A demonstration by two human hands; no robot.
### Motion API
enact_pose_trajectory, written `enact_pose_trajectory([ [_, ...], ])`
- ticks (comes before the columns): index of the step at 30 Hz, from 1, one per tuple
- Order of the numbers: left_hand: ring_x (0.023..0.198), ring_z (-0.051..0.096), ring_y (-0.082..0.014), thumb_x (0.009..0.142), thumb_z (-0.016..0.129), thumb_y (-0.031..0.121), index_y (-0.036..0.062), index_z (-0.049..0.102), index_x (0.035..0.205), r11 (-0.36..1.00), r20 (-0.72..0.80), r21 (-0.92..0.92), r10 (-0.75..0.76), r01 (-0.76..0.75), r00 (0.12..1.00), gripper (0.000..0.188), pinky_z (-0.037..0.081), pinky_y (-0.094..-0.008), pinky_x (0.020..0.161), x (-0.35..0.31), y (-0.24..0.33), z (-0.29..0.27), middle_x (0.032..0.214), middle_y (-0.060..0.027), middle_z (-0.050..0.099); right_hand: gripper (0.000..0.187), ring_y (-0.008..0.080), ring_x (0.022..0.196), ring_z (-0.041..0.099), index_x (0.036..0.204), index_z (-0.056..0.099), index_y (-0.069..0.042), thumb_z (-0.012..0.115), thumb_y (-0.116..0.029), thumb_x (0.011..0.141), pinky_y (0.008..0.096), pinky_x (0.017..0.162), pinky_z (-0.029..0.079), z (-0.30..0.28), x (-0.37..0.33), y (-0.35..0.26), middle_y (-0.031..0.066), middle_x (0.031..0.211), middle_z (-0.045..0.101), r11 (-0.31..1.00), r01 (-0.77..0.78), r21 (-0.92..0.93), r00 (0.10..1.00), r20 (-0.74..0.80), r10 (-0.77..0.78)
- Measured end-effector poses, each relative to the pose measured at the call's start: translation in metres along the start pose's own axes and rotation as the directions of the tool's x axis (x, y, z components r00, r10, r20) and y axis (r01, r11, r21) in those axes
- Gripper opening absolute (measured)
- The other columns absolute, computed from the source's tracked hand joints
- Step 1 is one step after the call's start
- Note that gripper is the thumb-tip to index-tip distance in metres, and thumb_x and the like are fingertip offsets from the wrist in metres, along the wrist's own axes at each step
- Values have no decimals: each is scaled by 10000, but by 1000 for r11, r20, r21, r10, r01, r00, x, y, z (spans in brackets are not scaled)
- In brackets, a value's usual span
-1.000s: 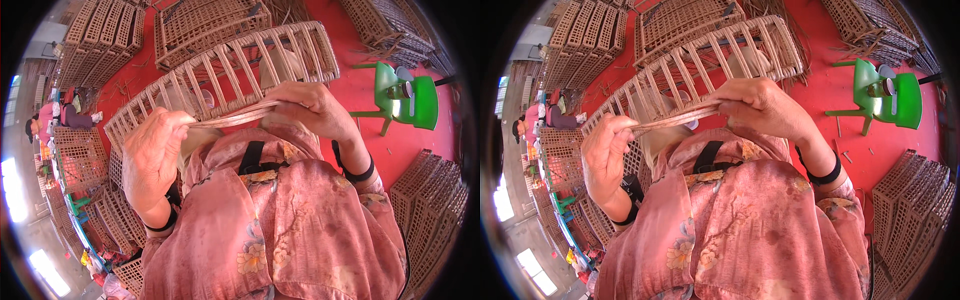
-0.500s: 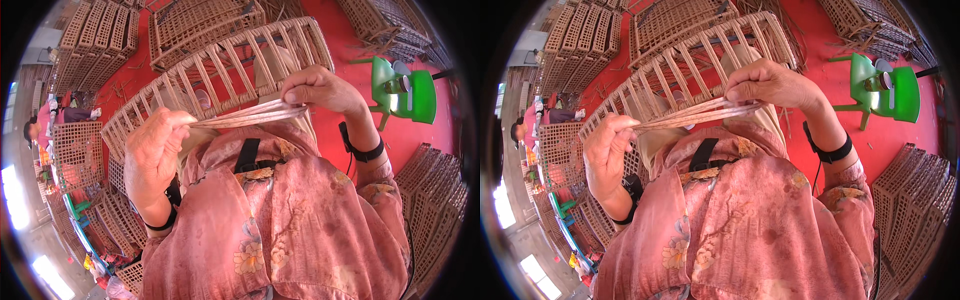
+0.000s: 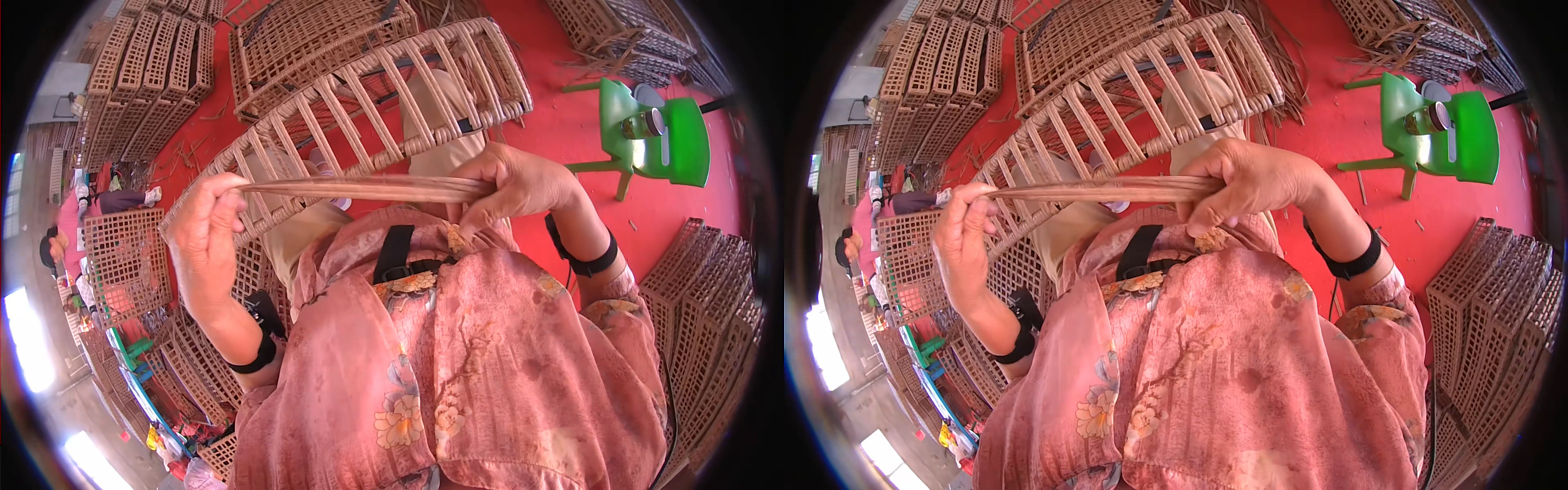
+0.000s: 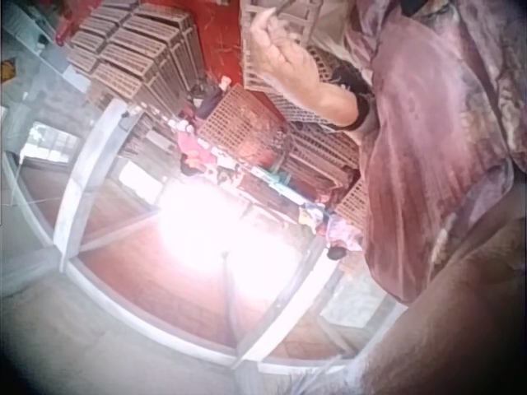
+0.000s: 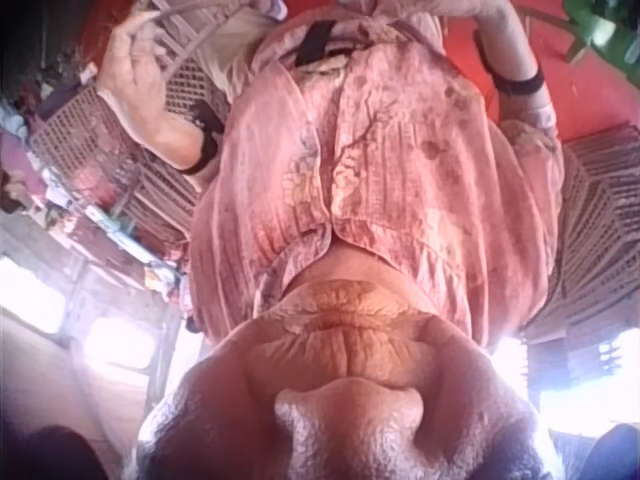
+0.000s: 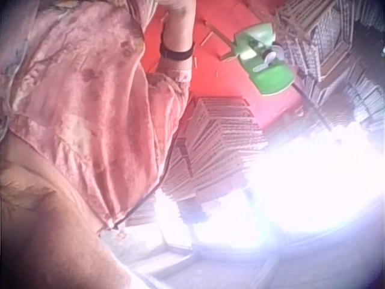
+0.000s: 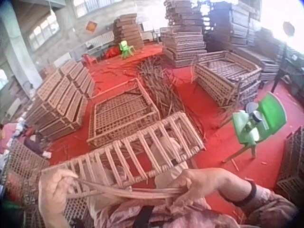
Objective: Weaving bamboo strips onto a rectangular frame to construct a basket or trap structure.
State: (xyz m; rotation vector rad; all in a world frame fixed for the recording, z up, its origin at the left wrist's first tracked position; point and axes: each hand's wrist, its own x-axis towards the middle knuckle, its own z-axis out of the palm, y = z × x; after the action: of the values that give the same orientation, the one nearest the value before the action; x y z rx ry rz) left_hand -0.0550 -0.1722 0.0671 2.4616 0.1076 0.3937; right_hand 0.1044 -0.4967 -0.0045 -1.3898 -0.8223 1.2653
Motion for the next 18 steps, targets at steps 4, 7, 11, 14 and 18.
enact_pose_trajectory([
  [4, 637, 513, -65, 1004, 570, 130, 41, 668, 1070, 995, -88, 52, -86, 91, 992, 148, 421, -217, 597, 0, -20, -25, 771, -17, 609, 173, 52, 624, 589, 939, 714, 19, 796, -90, 833, 227, 566, 474, 0, -21, 5, 6, 788, 696, 989, 17, -147, 998, -53, -25],
  [7, 657, 507, -61, 1010, 571, 137, 44, 670, 1080, 990, -123, 46, -123, 130, 985, 152, 419, -212, 617, -4, -31, -38, 783, -3, 600, 156, 97, 746, 579, 943, 700, 18, 763, -93, 854, 249, 681, 458, -2, -29, 14, 7, 844, 651, 996, 50, 71, 964, -265, -29],
  [11, 665, 502, -60, 1010, 577, 147, 46, 668, 1084, 987, -123, 15, -158, 161, 980, 155, 420, -212, 618, -11, -35, -45, 789, 1, 595, 131, 83, 775, 558, 976, 698, 10, 687, -110, 925, 252, 706, 458, -5, -19, 30, -3, 839, 622, 878, 255, -404, 837, -363, -410],
  [14, 662, 497, -59, 1010, 577, 147, 41, 665, 1081, 987, -138, 11, -156, 159, 978, 156, 418, -213, 616, -13, -39, -48, 788, 1, 593, 167, 74, 730, 555, 1007, 704, 4, 640, -146, 972, 244, 668, 466, -1, -15, 35, -14, 790, 607, 943, 238, -233, 829, -458, -322],
  [18, 648, 479, -55, 1002, 579, 132, 23, 661, 1070, 971, -47, -146, -198, 190, 979, 153, 398, -208, 603, -19, -43, -57, 779, -3, 584, 222, 58, 655, 549, 1036, 711, -2, 592, -188, 1013, 225, 607, 475, 5, -10, 41, -30, 713, 585, 977, 212, 5, 809, -561, -173],
])
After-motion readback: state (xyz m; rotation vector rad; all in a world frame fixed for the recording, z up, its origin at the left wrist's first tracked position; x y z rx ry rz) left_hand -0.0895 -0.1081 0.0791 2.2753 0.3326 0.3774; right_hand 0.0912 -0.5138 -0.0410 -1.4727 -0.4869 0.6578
